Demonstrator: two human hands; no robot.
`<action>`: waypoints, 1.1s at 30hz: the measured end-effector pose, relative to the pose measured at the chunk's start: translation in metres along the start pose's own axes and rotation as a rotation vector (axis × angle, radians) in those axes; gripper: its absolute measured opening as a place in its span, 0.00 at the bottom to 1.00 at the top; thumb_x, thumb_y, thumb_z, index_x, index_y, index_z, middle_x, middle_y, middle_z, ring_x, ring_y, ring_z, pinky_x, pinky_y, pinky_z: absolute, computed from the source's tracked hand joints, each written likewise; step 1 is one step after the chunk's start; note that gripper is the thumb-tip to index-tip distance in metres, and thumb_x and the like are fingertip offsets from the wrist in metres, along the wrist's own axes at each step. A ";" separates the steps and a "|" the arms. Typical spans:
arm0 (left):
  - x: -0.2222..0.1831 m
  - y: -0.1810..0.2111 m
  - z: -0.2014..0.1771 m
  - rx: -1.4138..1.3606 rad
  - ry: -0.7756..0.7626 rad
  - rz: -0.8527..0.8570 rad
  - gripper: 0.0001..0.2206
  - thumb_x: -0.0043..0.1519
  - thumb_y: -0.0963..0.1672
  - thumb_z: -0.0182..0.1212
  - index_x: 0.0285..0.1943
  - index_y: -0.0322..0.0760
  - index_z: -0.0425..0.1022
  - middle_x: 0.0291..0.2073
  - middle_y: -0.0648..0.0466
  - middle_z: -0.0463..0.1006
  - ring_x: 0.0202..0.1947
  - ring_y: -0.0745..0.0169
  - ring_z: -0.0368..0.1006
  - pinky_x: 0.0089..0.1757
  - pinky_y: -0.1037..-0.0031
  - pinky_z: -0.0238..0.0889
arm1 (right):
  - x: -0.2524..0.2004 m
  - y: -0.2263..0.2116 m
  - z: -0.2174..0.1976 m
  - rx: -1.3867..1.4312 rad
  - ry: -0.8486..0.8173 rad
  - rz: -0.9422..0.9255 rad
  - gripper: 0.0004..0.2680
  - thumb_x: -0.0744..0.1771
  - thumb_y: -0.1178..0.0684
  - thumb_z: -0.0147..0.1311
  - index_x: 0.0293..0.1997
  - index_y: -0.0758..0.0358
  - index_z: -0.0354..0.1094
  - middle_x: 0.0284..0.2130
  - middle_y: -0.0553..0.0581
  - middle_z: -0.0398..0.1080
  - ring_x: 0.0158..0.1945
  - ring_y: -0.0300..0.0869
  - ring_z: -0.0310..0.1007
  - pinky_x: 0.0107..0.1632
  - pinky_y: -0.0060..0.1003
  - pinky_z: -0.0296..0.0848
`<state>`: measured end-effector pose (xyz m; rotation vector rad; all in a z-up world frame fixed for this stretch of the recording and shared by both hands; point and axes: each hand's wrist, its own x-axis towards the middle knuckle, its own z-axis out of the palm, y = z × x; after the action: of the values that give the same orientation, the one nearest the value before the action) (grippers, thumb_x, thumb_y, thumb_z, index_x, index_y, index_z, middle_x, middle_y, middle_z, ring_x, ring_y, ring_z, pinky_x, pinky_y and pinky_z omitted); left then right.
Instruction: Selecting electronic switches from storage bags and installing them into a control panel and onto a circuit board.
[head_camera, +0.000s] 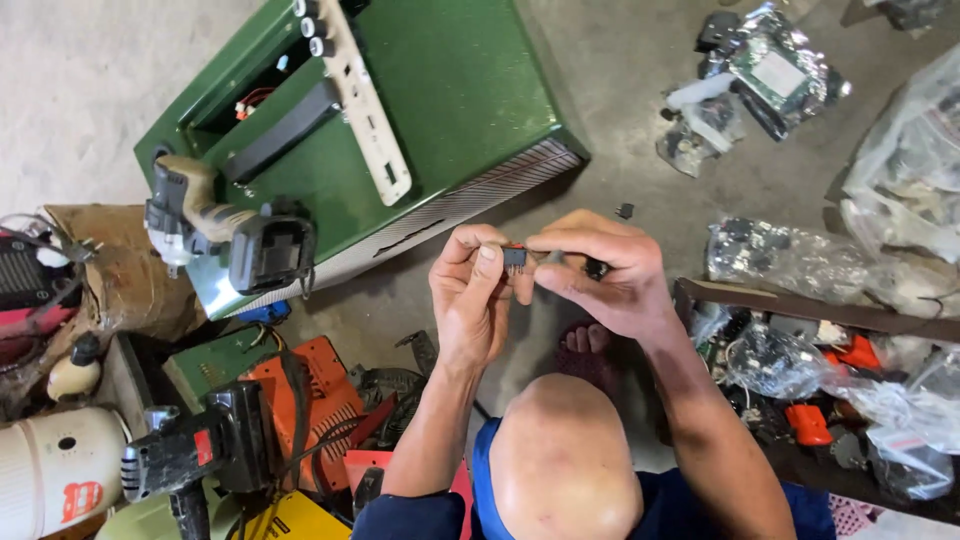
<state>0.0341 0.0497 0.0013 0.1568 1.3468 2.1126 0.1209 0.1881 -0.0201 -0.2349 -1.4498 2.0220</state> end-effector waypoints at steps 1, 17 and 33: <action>-0.001 -0.001 0.006 0.041 0.007 -0.007 0.06 0.68 0.40 0.56 0.46 0.26 0.70 0.25 0.37 0.76 0.18 0.56 0.75 0.26 0.73 0.74 | 0.000 -0.002 -0.004 -0.004 -0.005 -0.012 0.08 0.62 0.64 0.67 0.44 0.72 0.78 0.32 0.63 0.76 0.25 0.34 0.61 0.28 0.31 0.64; -0.010 -0.001 0.073 0.473 -0.064 0.064 0.09 0.66 0.38 0.59 0.53 0.25 0.74 0.27 0.43 0.82 0.29 0.66 0.78 0.37 0.72 0.77 | -0.013 -0.004 -0.042 0.086 0.074 -0.093 0.03 0.65 0.67 0.61 0.40 0.73 0.77 0.31 0.61 0.72 0.25 0.37 0.62 0.29 0.31 0.65; 0.001 0.010 0.122 0.625 -0.378 0.088 0.10 0.65 0.38 0.60 0.54 0.25 0.71 0.31 0.41 0.82 0.32 0.64 0.77 0.41 0.71 0.75 | -0.017 -0.020 -0.069 0.395 0.126 -0.286 0.04 0.66 0.71 0.54 0.42 0.84 0.71 0.35 0.72 0.67 0.25 0.43 0.71 0.28 0.38 0.73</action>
<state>0.0796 0.1423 0.0671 0.8368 1.7258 1.5500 0.1750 0.2366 -0.0318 0.0138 -0.9226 1.9660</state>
